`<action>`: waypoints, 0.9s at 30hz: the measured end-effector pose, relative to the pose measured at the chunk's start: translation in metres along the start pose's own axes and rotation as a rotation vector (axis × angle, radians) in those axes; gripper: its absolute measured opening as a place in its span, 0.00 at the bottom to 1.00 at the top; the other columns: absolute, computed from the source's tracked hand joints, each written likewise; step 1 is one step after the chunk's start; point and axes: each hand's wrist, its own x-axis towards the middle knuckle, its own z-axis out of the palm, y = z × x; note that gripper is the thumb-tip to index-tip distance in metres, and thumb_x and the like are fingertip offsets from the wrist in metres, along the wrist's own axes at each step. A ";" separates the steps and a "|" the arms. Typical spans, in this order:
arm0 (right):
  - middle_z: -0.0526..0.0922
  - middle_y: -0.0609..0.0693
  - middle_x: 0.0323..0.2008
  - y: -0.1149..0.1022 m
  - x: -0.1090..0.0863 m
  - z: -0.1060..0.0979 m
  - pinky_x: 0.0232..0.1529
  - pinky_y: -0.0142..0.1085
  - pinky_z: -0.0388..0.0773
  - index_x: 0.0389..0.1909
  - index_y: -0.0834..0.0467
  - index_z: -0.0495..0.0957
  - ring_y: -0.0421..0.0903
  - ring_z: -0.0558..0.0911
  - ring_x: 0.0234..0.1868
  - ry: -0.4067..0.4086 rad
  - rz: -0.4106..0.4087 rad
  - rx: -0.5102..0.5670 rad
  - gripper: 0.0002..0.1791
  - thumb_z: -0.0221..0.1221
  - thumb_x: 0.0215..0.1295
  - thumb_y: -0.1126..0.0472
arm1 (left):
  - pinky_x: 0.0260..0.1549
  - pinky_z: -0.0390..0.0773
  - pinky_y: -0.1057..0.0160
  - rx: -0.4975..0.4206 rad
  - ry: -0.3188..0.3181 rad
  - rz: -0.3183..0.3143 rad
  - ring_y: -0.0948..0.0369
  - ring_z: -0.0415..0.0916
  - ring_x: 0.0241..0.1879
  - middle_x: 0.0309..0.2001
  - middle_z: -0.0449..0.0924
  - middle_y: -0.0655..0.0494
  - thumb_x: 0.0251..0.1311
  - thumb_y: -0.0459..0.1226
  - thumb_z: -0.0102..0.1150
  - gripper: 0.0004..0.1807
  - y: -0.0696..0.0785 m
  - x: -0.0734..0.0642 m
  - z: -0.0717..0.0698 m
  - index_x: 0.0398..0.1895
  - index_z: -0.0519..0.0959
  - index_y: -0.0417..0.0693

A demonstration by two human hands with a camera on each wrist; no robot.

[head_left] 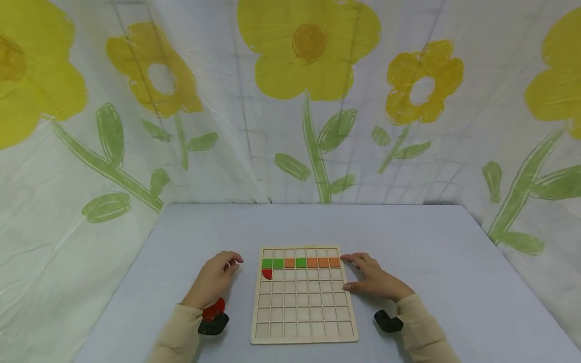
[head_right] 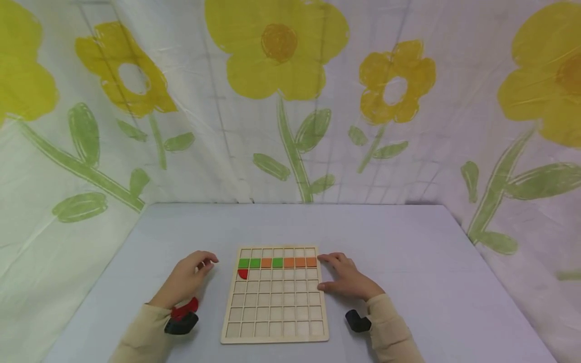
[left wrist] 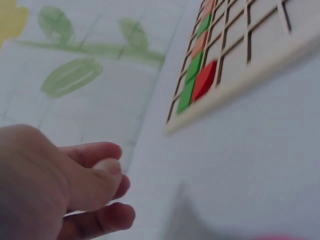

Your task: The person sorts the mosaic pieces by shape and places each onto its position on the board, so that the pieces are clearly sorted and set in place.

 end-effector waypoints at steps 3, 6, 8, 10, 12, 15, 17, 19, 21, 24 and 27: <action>0.59 0.55 0.66 -0.002 0.000 -0.001 0.56 0.61 0.65 0.69 0.45 0.62 0.59 0.59 0.65 0.005 -0.002 -0.006 0.41 0.67 0.55 0.43 | 0.31 0.73 0.64 0.043 -0.020 -0.018 0.64 0.69 0.30 0.31 0.74 0.60 0.59 0.26 0.57 0.10 -0.014 -0.008 -0.020 0.40 0.80 0.47; 0.60 0.55 0.66 -0.002 0.000 -0.001 0.56 0.62 0.65 0.68 0.45 0.63 0.59 0.59 0.65 0.008 0.003 -0.004 0.41 0.67 0.54 0.43 | 0.30 0.73 0.65 0.073 -0.061 -0.050 0.63 0.69 0.31 0.32 0.75 0.60 0.59 0.26 0.57 0.10 -0.025 -0.017 -0.036 0.41 0.80 0.46; 0.60 0.55 0.66 -0.002 0.001 -0.001 0.57 0.62 0.64 0.68 0.45 0.63 0.59 0.59 0.65 0.007 0.012 -0.002 0.41 0.67 0.54 0.43 | 0.31 0.74 0.64 0.088 -0.109 -0.070 0.63 0.69 0.32 0.33 0.75 0.59 0.59 0.27 0.57 0.10 -0.031 -0.023 -0.043 0.41 0.80 0.47; 0.60 0.54 0.66 -0.001 0.001 0.000 0.57 0.62 0.64 0.68 0.44 0.63 0.59 0.59 0.66 0.008 0.019 -0.003 0.41 0.68 0.53 0.43 | 0.33 0.75 0.63 0.099 -0.171 -0.087 0.63 0.70 0.33 0.34 0.75 0.60 0.59 0.30 0.60 0.09 -0.034 -0.029 -0.046 0.42 0.80 0.49; 0.60 0.54 0.66 -0.001 0.001 0.000 0.57 0.62 0.65 0.68 0.43 0.63 0.59 0.59 0.65 0.008 0.024 -0.004 0.41 0.68 0.53 0.42 | 0.35 0.76 0.63 0.114 -0.233 -0.115 0.64 0.69 0.35 0.35 0.74 0.61 0.57 0.36 0.65 0.09 -0.035 -0.035 -0.048 0.40 0.79 0.52; 0.60 0.54 0.66 0.000 0.002 0.001 0.57 0.62 0.65 0.68 0.43 0.63 0.58 0.59 0.65 0.010 0.026 -0.009 0.41 0.68 0.53 0.42 | 0.36 0.76 0.62 0.145 -0.283 -0.145 0.64 0.69 0.35 0.34 0.73 0.61 0.50 0.41 0.71 0.13 -0.035 -0.040 -0.046 0.38 0.78 0.53; 0.60 0.54 0.66 0.001 0.002 0.001 0.56 0.61 0.65 0.68 0.43 0.63 0.58 0.60 0.65 0.011 0.026 -0.010 0.41 0.68 0.53 0.42 | 0.35 0.77 0.62 0.166 -0.283 -0.153 0.64 0.69 0.35 0.33 0.72 0.61 0.47 0.40 0.73 0.15 -0.033 -0.042 -0.044 0.37 0.78 0.53; 0.60 0.54 0.66 0.001 0.002 0.001 0.56 0.62 0.65 0.68 0.43 0.63 0.59 0.59 0.65 0.012 0.026 -0.009 0.41 0.68 0.53 0.42 | 0.35 0.77 0.62 0.176 -0.270 -0.143 0.63 0.70 0.34 0.33 0.72 0.60 0.47 0.38 0.73 0.15 -0.031 -0.043 -0.044 0.37 0.79 0.51; 0.60 0.54 0.66 0.002 0.001 0.002 0.56 0.61 0.65 0.68 0.43 0.63 0.58 0.59 0.65 0.013 0.026 -0.008 0.41 0.68 0.53 0.41 | 0.34 0.78 0.63 0.175 -0.262 -0.133 0.64 0.70 0.33 0.33 0.73 0.60 0.48 0.35 0.72 0.14 -0.029 -0.043 -0.043 0.38 0.79 0.51; 0.60 0.53 0.66 0.002 0.001 0.002 0.57 0.61 0.65 0.68 0.42 0.63 0.58 0.59 0.66 0.014 0.030 -0.004 0.41 0.68 0.53 0.41 | 0.33 0.78 0.65 0.163 -0.260 -0.106 0.64 0.69 0.33 0.32 0.73 0.61 0.50 0.29 0.68 0.13 -0.026 -0.043 -0.043 0.37 0.80 0.52; 0.60 0.52 0.66 0.002 0.001 0.003 0.57 0.61 0.65 0.68 0.41 0.63 0.57 0.59 0.66 0.014 0.034 -0.003 0.41 0.68 0.52 0.41 | 0.34 0.78 0.67 0.151 -0.254 -0.080 0.64 0.70 0.33 0.32 0.72 0.62 0.51 0.23 0.62 0.17 -0.024 -0.043 -0.043 0.37 0.81 0.54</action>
